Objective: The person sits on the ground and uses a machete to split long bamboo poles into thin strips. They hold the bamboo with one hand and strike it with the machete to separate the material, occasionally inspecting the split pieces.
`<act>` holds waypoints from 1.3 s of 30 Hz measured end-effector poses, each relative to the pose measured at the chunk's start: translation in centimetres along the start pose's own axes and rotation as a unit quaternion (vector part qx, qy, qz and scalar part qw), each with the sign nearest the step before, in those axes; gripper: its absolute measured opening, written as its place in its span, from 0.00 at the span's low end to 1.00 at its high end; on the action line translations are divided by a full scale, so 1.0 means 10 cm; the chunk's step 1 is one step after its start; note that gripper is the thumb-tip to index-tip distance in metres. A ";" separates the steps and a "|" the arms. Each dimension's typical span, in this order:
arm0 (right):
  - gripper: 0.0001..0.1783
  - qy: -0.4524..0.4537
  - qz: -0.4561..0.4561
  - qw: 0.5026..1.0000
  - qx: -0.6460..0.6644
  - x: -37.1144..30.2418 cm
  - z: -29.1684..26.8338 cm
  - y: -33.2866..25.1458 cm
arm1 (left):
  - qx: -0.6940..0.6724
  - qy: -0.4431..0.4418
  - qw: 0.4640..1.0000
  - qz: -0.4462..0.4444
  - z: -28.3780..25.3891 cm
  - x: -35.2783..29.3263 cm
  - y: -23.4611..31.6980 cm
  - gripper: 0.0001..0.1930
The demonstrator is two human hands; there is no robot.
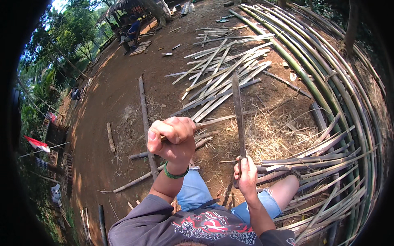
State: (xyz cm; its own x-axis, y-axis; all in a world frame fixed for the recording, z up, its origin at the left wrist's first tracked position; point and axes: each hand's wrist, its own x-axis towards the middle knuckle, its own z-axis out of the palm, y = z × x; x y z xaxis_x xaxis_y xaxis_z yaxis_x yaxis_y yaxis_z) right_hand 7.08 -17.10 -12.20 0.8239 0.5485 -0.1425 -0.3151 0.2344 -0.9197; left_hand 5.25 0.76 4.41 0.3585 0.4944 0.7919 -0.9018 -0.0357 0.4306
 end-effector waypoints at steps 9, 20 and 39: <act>0.23 -0.078 -0.181 0.969 -0.147 -0.14 0.22 -0.13 | 0.016 -0.001 1.000 0.010 0.16 -0.32 0.11 0.27; 0.20 -0.023 -0.251 0.938 -0.240 -0.04 0.32 0.26 | 0.036 -0.080 0.996 0.029 -0.06 -0.36 0.21 0.21; 0.19 0.080 -0.057 0.936 -0.339 0.10 -0.14 0.94 | 0.061 0.081 0.995 0.016 0.13 -0.21 0.60 0.22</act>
State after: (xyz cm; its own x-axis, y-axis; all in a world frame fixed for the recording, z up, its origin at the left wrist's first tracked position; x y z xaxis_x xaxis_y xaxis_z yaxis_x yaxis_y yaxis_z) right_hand 5.57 -15.50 -21.46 0.9114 0.4102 -0.0322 0.1055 -0.3086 -0.9453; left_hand -0.58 -1.56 5.90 0.2777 0.6239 0.7305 -0.8727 -0.1540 0.4633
